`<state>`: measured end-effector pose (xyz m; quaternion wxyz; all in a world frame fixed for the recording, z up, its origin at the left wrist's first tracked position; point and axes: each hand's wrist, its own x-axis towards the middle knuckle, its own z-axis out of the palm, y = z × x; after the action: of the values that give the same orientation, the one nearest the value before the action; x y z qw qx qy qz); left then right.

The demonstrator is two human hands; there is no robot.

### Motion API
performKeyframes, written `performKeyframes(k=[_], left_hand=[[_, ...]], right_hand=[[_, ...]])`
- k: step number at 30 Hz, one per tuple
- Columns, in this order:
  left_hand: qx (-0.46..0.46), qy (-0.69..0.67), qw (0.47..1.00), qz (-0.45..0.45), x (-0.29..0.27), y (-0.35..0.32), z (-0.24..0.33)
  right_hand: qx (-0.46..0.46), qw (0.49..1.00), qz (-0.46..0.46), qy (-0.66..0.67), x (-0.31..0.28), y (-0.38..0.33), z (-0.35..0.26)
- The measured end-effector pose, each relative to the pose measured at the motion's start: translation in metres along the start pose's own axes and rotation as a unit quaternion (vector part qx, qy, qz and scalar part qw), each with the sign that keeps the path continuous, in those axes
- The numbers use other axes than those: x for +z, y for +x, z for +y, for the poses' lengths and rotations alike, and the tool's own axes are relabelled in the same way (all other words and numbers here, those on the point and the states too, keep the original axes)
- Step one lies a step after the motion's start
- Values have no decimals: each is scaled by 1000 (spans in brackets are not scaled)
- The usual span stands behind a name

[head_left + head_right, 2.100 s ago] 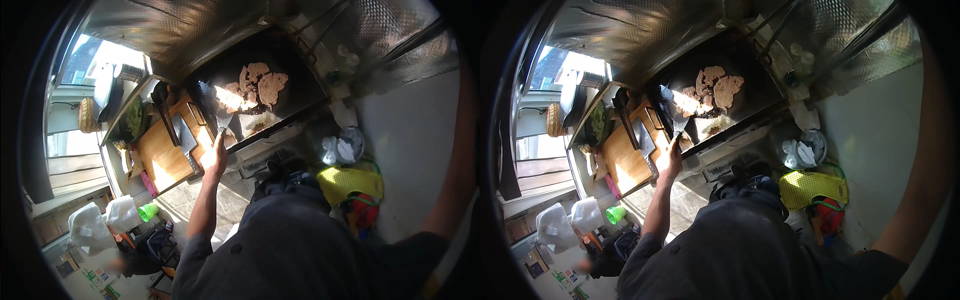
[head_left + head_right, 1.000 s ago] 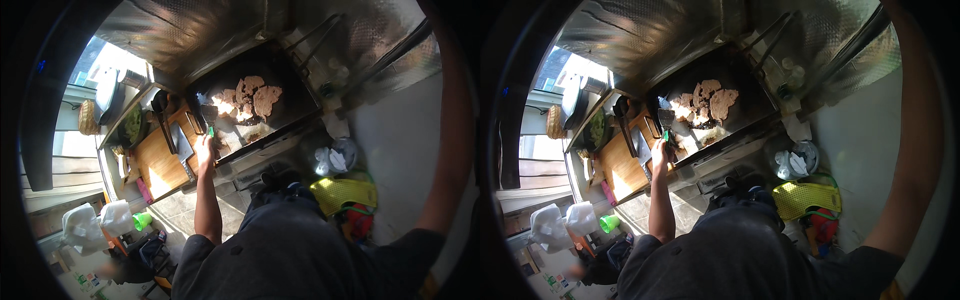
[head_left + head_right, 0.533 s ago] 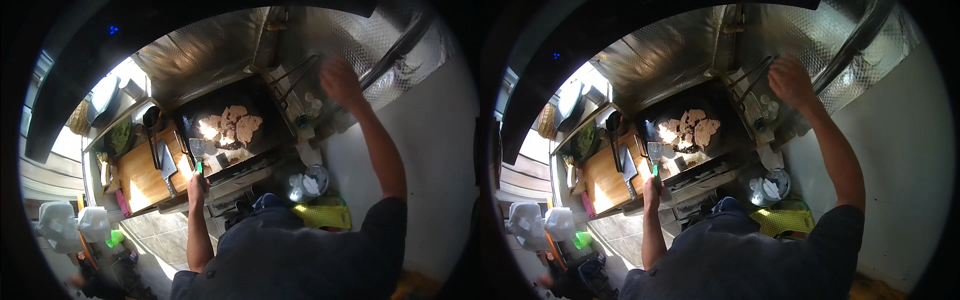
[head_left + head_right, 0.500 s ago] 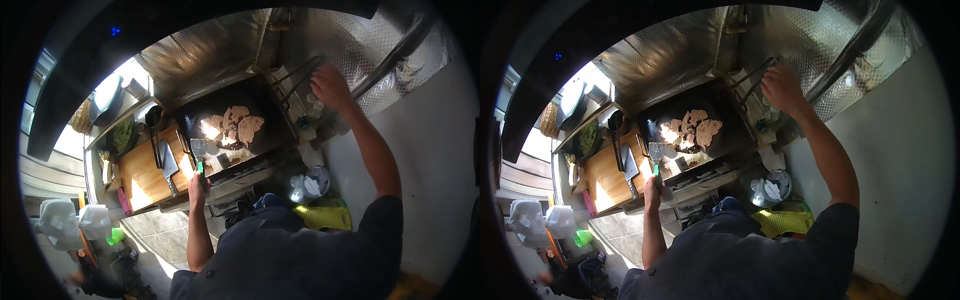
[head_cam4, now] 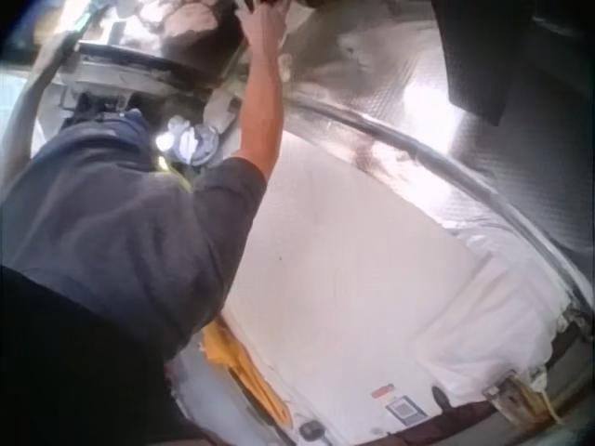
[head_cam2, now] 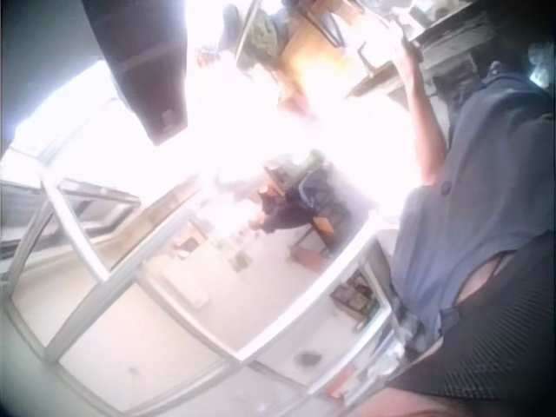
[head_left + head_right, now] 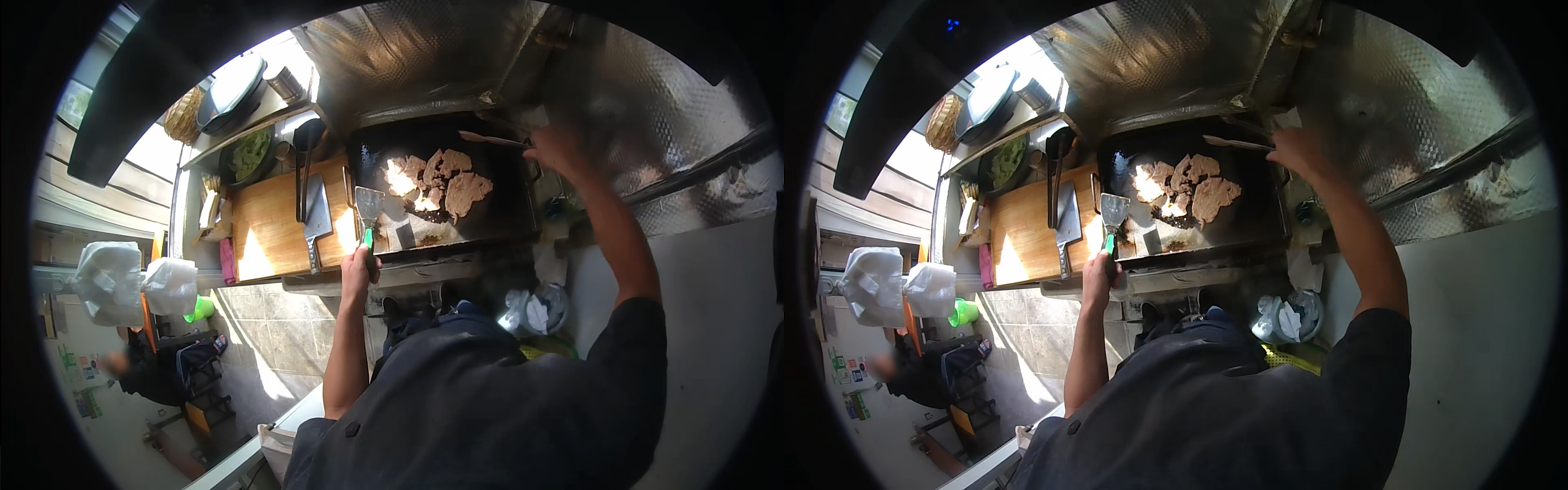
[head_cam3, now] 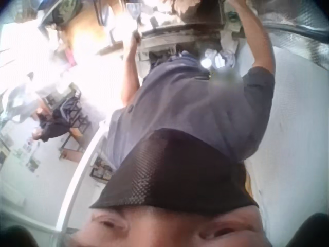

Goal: The person cooks thin slices of meat on a flat-top griddle using tongs and a spatula. They repeatedly transfer slices from a metal tray to the griddle, flip them, and move them around to ensure even cooking. The person also briefly retrieves a bowl of chopped green onions and a container of noodles from a cabinet before returning to the griddle.

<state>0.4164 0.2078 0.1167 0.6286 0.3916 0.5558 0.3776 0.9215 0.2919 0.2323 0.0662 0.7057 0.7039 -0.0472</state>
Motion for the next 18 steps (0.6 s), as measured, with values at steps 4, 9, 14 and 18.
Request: performKeyframes(k=[4, 9, 14, 18], left_hand=[[-46, -32, 998, 15, 5, 9, -1], [-28, -5, 1000, 5, -4, 2, 1], [-24, -23, 999, 11, -16, -10, 0], [-15, -26, 999, 26, -20, -14, 0]], right_hand=[[-56, 988, 40, 135, 92, -14, -108], [-174, 981, 48, 78, 179, -12, -183], [-156, 979, 46, 121, 139, 2, -194], [-98, 971, 78, 204, 103, -3, -184]])
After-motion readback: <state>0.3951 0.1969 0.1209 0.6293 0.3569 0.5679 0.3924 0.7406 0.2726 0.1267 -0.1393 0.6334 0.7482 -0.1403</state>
